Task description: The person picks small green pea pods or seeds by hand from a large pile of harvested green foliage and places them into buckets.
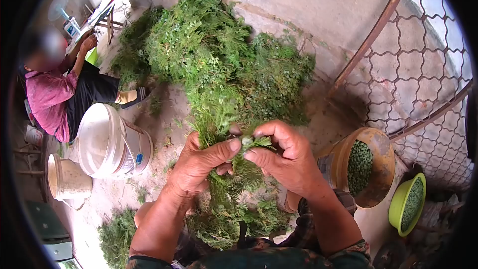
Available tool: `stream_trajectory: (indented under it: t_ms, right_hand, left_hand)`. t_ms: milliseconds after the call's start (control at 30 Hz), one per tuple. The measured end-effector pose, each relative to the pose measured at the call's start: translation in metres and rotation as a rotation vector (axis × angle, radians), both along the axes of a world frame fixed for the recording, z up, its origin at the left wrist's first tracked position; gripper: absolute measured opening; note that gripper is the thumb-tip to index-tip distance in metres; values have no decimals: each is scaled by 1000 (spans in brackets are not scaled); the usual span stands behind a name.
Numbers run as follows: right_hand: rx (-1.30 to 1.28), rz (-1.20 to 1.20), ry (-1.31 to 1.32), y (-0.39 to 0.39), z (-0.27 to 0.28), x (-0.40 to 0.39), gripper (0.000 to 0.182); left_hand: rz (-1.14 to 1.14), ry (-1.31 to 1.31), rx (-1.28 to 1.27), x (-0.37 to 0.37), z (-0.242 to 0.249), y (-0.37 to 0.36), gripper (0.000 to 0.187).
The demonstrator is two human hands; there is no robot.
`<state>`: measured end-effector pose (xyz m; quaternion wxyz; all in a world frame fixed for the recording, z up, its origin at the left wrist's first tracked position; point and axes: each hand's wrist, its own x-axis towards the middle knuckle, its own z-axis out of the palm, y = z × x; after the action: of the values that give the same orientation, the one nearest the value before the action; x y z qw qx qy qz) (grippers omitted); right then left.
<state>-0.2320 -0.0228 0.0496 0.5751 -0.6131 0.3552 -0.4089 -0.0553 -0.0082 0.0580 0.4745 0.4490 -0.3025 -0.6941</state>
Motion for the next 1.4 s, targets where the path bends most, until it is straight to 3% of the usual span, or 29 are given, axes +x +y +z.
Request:
stream_trajectory:
  t_ms: [67,133,233,367,433,500,567,633,700,900,967,1100,1233,1300,1400]
  right_hand:
    - [56,-13,-138,-1,-2,-2,21]
    - [-35,-27,-1,-4,-8,-7,21]
    - [196,2,-188,-3,-2,-9,20]
    - [275,-7,-316,-3,-4,-13,15]
    - [392,-212,-601,-6,3,-20,11]
    - [385,-222,-897,-30,-1,-60,13]
    - [392,-202,-847,-32,3,-64,17]
    - [611,-189,-733,-17,8,-40,22]
    - [641,-91,-680,-12,1,-27,22]
    - [617,13,-458,2,-14,10,24]
    - [460,24,-265,5,-15,15,24]
    - [354,-40,-182,6,-21,20,20]
    - [422,55,-266,3,-20,13,14]
    - [684,120,-568,3,-9,9,12]
    - [692,55,-599,0,-6,4,15]
  left_hand:
    - [-50,-113,-38,1,-8,0,14]
    - [-77,-258,-104,-4,-10,0,18]
    - [-88,-270,-50,-2,-4,-2,19]
    - [-96,-179,9,-2,7,1,21]
    - [-146,-194,31,5,7,-1,23]
    - [-61,-237,87,11,5,-4,23]
    - [39,-99,156,16,3,-6,23]
    - [41,-56,180,14,2,-7,23]
    - [31,2,203,12,0,-6,24]
    - [41,-45,167,0,-3,-4,23]
    - [61,-84,148,-4,-7,-3,23]
    - [79,-97,175,-6,-13,-2,22]
    - [80,95,301,-1,-8,-1,20]
    - [70,86,291,-1,-6,0,19]
    - [10,75,241,1,-3,0,17]
